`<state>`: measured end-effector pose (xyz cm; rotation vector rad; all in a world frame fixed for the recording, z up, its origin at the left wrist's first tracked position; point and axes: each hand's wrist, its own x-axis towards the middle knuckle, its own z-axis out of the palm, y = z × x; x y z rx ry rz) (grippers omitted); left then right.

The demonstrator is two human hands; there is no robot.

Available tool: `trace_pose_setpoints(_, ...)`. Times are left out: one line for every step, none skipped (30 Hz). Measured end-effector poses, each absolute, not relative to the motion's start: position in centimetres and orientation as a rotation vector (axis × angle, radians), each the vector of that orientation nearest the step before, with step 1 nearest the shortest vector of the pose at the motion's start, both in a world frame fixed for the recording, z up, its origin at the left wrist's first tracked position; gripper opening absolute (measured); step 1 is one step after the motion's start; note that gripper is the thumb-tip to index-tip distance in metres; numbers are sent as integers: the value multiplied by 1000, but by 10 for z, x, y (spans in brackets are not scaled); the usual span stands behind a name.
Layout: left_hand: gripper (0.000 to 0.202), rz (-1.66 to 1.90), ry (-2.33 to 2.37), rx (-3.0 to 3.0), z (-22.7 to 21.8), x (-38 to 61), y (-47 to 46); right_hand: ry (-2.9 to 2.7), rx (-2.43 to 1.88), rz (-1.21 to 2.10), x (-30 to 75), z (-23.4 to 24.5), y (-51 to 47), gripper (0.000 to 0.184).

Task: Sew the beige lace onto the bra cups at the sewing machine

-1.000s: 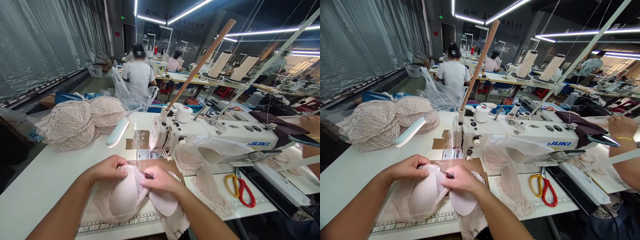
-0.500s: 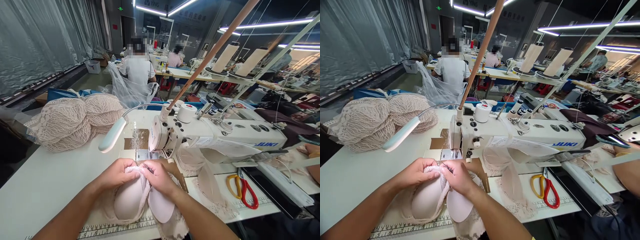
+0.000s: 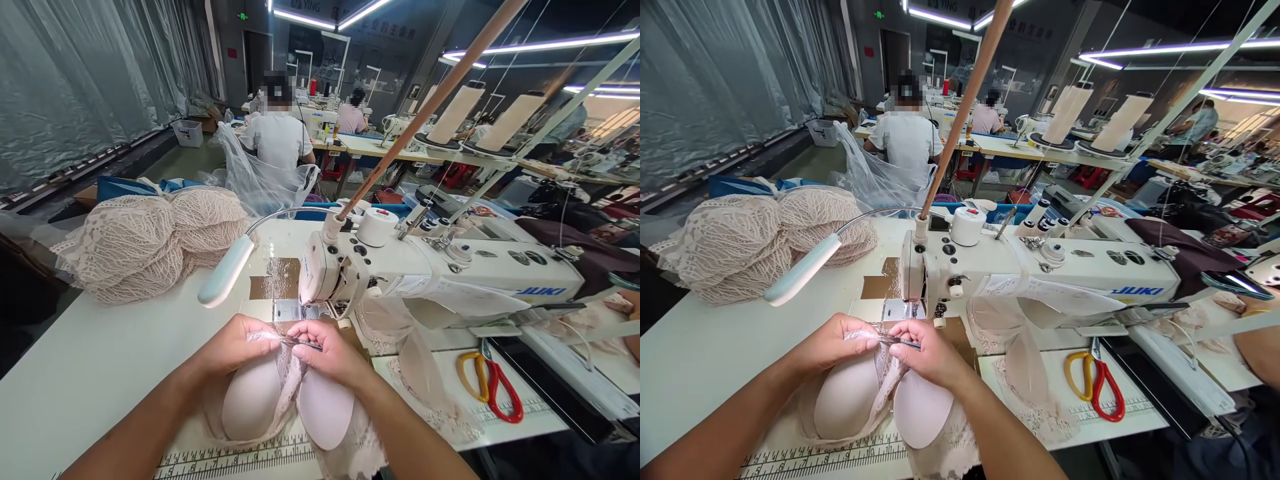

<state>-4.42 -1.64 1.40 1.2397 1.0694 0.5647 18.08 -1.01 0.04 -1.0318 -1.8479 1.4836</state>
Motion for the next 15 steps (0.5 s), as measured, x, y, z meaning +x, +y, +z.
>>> trace_pose_setpoints(35, 567, 1073, 1255, 13, -44, -17, -1852, -1042, 1485, 179, 1, -11, 18)
trace_pose_setpoints(36, 567, 1068, 1270, 13, -44, -17, -1854, -1046, 1479, 177, 1, -12, 16)
trace_pose_setpoints(36, 569, 1060, 1276, 12, -43, -17, -1850, -1045, 1466, 175, 1, -13, 15)
trace_pose_setpoints(35, 570, 1049, 1275, 11, -42, -17, -1842, -1039, 1454, 172, 2, -14, 14)
trace_pose_setpoints(35, 570, 1038, 1266, 10, -41, -17, -1832, -1030, 1450, 170, 2, -15, 15)
trace_pose_setpoints(35, 565, 1029, 1254, 10, -40, -17, -1822, -1020, 1451, 168, 3, -16, 16)
trace_pose_setpoints(35, 558, 1024, 1241, 9, -39, -17, -1813, -1015, 1452, 166, 3, -16, 16)
trace_pose_setpoints(36, 544, 1022, 1233, 9, -39, -17, -1804, -1015, 1450, 164, 4, -17, 16)
trace_pose_setpoints(37, 529, 1022, 1230, 9, -38, -17, -1793, -1018, 1447, 162, 4, -18, 15)
trace_pose_setpoints(38, 515, 1018, 1237, 9, -38, -17, -1779, -1020, 1443, 161, 3, -18, 13)
trace_pose_setpoints(40, 508, 1015, 1247, 9, -38, -18, -1763, -1023, 1442, 160, 3, -18, 10)
trace_pose_setpoints(41, 503, 1011, 1258, 9, -38, -18, -1749, -1023, 1445, 160, 2, -18, 8)
trace_pose_setpoints(42, 497, 1003, 1262, 9, -39, -18, -1737, -1022, 1454, 161, 0, -17, 8)
trace_pose_setpoints(42, 490, 992, 1260, 9, -39, -19, -1731, -1018, 1470, 162, -1, -16, 8)
trace_pose_setpoints(42, 482, 977, 1255, 8, -40, -19, -1730, -1013, 1492, 164, -3, -15, 8)
